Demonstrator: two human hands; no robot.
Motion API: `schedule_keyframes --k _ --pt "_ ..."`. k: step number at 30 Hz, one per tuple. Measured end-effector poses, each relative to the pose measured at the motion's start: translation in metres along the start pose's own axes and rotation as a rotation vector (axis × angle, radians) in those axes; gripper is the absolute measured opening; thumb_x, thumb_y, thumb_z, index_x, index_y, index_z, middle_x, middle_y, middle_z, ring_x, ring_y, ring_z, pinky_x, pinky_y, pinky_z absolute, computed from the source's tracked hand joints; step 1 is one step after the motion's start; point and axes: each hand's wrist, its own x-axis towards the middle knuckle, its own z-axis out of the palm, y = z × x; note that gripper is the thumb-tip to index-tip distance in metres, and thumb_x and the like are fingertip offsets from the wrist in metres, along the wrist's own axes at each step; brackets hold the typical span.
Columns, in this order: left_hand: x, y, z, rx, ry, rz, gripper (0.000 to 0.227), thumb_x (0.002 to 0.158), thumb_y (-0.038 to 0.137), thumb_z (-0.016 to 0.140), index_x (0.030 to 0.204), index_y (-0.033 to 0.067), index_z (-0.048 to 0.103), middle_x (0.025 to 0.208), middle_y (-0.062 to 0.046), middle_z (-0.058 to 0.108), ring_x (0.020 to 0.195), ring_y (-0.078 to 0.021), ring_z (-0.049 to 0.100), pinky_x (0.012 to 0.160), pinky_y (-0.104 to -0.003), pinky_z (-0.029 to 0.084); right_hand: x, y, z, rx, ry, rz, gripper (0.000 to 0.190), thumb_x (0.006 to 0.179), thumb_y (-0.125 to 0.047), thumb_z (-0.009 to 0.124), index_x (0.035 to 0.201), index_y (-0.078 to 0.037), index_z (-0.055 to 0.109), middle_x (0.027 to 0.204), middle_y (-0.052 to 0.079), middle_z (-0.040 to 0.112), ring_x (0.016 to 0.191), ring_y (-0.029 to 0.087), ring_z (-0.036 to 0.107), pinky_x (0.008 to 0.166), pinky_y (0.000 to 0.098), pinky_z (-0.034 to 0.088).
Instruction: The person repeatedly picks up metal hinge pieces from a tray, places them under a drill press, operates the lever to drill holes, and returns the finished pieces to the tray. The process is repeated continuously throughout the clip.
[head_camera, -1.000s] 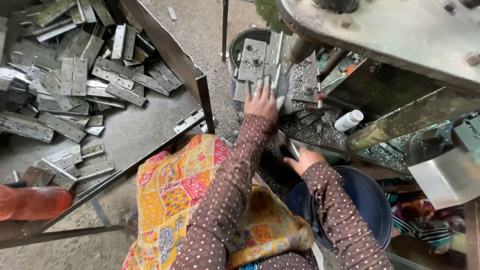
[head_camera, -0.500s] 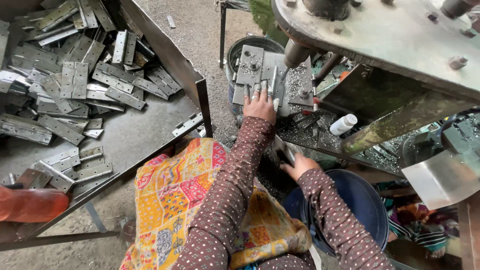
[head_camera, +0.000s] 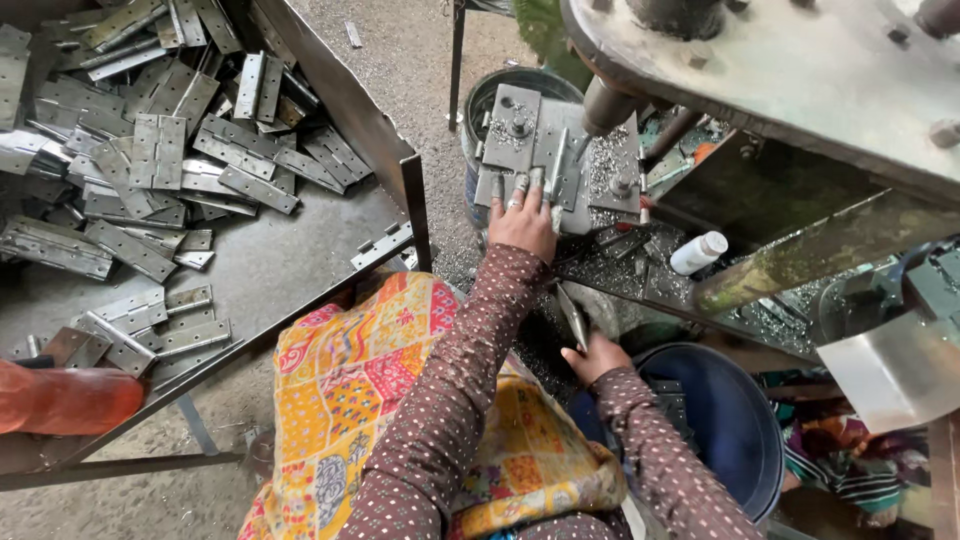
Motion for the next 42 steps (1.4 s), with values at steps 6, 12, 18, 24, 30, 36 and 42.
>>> schedule_keyframes --k 6,12,18,24,30,36,42 --pt "0.030 0.007 0.019 0.024 -0.174 -0.011 0.035 0.099 0.023 0.046 0.126 0.0095 0.064 0.154 -0.012 0.047 0.141 -0.0308 0.045 0.115 -0.064 0.032 0.010 0.000 -0.045 -0.071 -0.016 -0.038 0.069 0.084 -0.062 0.072 0.111 0.000 0.063 0.091 0.026 0.072 0.087 0.043 0.071 0.079 0.0501 0.057" --pt "0.030 0.010 0.021 -0.060 -0.111 -0.045 0.039 0.100 0.022 0.046 0.132 0.0079 0.062 0.150 -0.010 0.050 0.138 -0.0310 0.048 0.114 -0.064 0.035 -0.012 -0.001 0.023 -0.024 0.075 0.027 0.070 0.092 -0.054 0.061 0.136 -0.002 0.051 0.087 0.027 0.072 0.080 0.045 0.071 0.070 0.0533 0.057" --pt "0.044 0.004 0.003 0.057 -0.258 0.029 0.043 0.092 0.021 0.054 0.133 0.0146 0.062 0.161 -0.007 0.035 0.149 -0.0329 0.035 0.115 -0.068 0.017 0.011 0.001 -0.023 -0.052 -0.052 0.035 0.066 0.082 -0.059 0.071 0.115 -0.002 0.060 0.090 0.025 0.072 0.083 0.042 0.072 0.077 0.0512 0.058" --pt "0.070 0.000 0.010 -0.114 -0.399 -0.099 0.027 0.097 0.018 0.056 0.120 0.0164 0.072 0.168 -0.002 0.028 0.144 -0.0278 0.039 0.124 -0.067 0.006 0.000 -0.005 -0.033 -0.046 -0.049 0.042 0.069 0.086 -0.060 0.066 0.123 -0.002 0.057 0.089 0.023 0.073 0.080 0.040 0.074 0.074 0.0494 0.059" --pt "0.077 -0.007 0.014 -0.099 -0.327 -0.077 0.022 0.099 0.023 0.057 0.111 0.0178 0.075 0.164 -0.002 0.033 0.154 -0.0331 0.022 0.122 -0.065 0.007 -0.017 -0.018 0.016 -0.026 -0.053 0.125 0.068 0.092 -0.053 0.060 0.138 -0.004 0.048 0.086 0.023 0.072 0.076 0.041 0.073 0.066 0.0521 0.059" --pt "0.060 0.004 -0.023 0.014 -0.518 0.002 0.023 0.096 0.021 0.058 0.113 0.0208 0.074 0.168 0.000 0.021 0.157 -0.0312 0.006 0.120 -0.065 -0.006 -0.016 -0.023 -0.065 0.000 0.005 0.070 0.062 0.088 -0.063 0.065 0.117 -0.008 0.061 0.090 0.021 0.074 0.084 0.039 0.072 0.075 0.0481 0.057" --pt "-0.043 0.030 -0.040 0.157 -0.235 0.152 0.056 0.085 0.027 0.064 0.140 0.0185 0.057 0.164 -0.010 0.030 0.152 -0.0290 0.018 0.113 -0.073 -0.006 -0.035 -0.058 -0.115 0.148 0.294 0.002 0.049 0.087 -0.049 0.071 0.115 -0.009 0.064 0.111 0.015 0.067 0.091 0.034 0.069 0.079 0.0459 0.056"
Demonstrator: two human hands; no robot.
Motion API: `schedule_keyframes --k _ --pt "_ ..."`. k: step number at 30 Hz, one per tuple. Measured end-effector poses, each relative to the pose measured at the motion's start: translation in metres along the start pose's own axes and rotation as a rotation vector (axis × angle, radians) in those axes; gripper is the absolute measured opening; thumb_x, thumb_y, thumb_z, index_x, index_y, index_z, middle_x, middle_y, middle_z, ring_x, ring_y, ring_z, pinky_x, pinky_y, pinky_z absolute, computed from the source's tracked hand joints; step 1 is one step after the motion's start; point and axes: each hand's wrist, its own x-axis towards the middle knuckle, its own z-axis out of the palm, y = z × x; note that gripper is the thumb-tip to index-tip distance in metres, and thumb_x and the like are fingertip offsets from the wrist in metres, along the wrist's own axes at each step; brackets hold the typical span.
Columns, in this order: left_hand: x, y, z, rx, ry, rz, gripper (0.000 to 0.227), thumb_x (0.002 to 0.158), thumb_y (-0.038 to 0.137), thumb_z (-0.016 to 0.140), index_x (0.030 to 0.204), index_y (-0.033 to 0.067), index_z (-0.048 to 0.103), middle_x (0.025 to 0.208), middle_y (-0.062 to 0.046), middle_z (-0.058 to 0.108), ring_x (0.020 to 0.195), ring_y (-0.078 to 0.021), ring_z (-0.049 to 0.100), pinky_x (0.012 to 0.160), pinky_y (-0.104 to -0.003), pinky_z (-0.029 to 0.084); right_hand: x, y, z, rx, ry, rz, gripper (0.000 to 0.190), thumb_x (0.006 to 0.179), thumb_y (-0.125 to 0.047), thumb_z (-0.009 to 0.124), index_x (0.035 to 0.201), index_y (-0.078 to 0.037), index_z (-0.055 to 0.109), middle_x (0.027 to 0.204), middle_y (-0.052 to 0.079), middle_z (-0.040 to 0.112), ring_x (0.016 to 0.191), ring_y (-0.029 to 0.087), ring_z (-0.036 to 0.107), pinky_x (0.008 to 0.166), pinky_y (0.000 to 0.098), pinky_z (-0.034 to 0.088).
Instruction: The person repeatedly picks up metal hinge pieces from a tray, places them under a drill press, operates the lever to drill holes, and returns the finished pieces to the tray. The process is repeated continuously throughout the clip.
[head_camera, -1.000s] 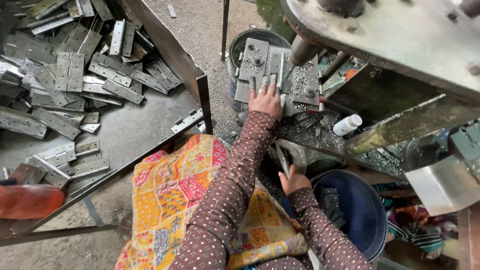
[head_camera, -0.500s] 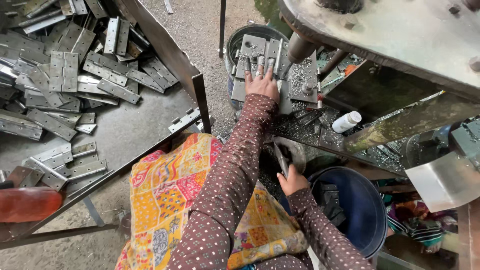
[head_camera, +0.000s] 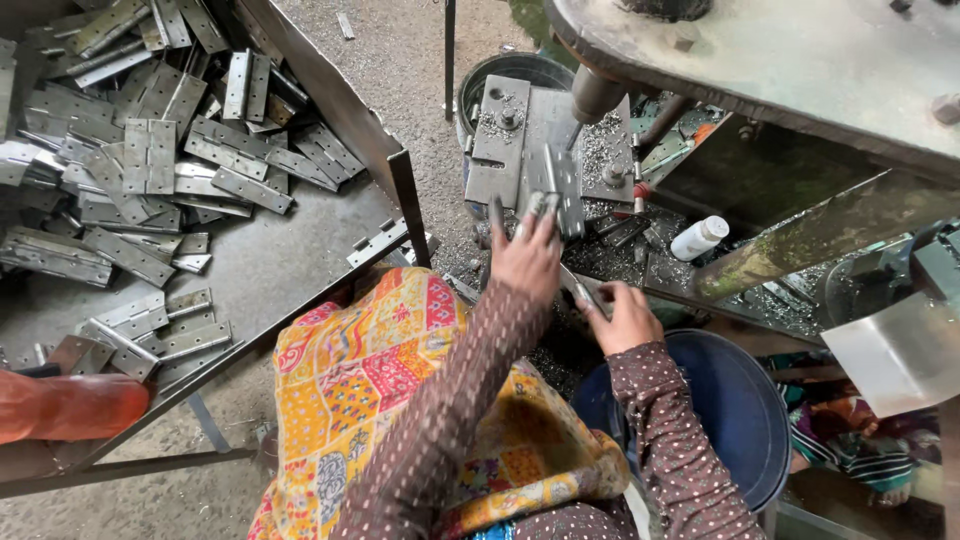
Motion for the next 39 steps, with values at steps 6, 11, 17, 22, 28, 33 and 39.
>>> schedule_keyframes --k 6,11,17,22,28,33,39 --pt "-0.023 -0.012 0.025 -0.078 0.611 0.141 0.017 0.098 0.024 0.066 0.111 0.0126 0.065 0.137 -0.007 0.065 0.123 -0.0240 0.065 0.119 -0.073 0.022 -0.011 0.001 -0.001 0.271 0.306 -0.128 0.052 0.096 -0.047 0.068 0.123 -0.003 0.062 0.128 0.016 0.055 0.098 0.027 0.065 0.087 0.0425 0.056" --pt "0.001 -0.009 0.003 -0.444 0.711 0.148 0.019 0.109 0.026 0.063 0.107 0.0073 0.060 0.119 -0.007 0.069 0.090 -0.0181 0.072 0.125 -0.061 0.040 -0.005 0.008 0.002 0.395 0.337 -0.121 0.052 0.093 -0.044 0.070 0.121 -0.001 0.061 0.129 0.018 0.050 0.104 0.026 0.061 0.081 0.0369 0.060" --pt "0.055 -0.010 0.010 -0.088 0.518 -0.045 0.017 0.109 0.025 0.054 0.108 0.0117 0.066 0.103 -0.003 0.068 0.079 -0.0174 0.074 0.111 -0.066 0.048 -0.004 0.009 0.006 0.187 0.353 -0.138 0.045 0.095 -0.038 0.075 0.120 -0.002 0.065 0.127 0.012 0.055 0.103 0.024 0.063 0.091 0.0371 0.058" --pt "0.053 -0.038 0.018 -0.099 0.185 -0.146 0.056 0.101 0.037 0.053 0.146 0.0033 0.054 0.156 -0.023 0.040 0.116 -0.0318 0.059 0.099 -0.054 0.047 -0.005 0.004 0.003 0.360 0.299 -0.111 0.039 0.095 -0.034 0.072 0.116 -0.001 0.064 0.127 0.014 0.051 0.104 0.025 0.061 0.080 0.0330 0.062" --pt "0.020 -0.025 -0.018 -0.107 -0.060 -0.184 0.050 0.104 0.051 0.043 0.132 0.0138 0.063 0.164 -0.012 0.030 0.151 -0.0298 0.029 0.125 -0.061 0.017 -0.003 0.000 0.001 0.351 0.255 -0.112 0.037 0.092 -0.033 0.074 0.112 -0.003 0.065 0.125 0.013 0.052 0.102 0.025 0.062 0.078 0.0330 0.061" --pt "0.028 -0.008 -0.028 -0.250 -0.244 -0.206 0.060 0.102 0.055 0.042 0.141 0.0099 0.054 0.162 -0.011 0.031 0.151 -0.0291 0.027 0.119 -0.062 0.021 -0.009 0.001 0.002 0.193 0.331 -0.190 0.034 0.092 -0.032 0.078 0.108 -0.004 0.068 0.120 0.012 0.058 0.099 0.027 0.063 0.087 0.0391 0.055" --pt "0.041 -0.016 -0.007 -0.193 -0.144 -0.202 0.064 0.099 0.051 0.047 0.146 0.0068 0.048 0.161 -0.012 0.034 0.150 -0.0285 0.030 0.119 -0.062 0.024 -0.010 0.009 0.012 0.164 0.280 -0.189 0.037 0.089 -0.037 0.077 0.107 -0.006 0.068 0.118 0.012 0.059 0.101 0.031 0.064 0.088 0.0415 0.054"
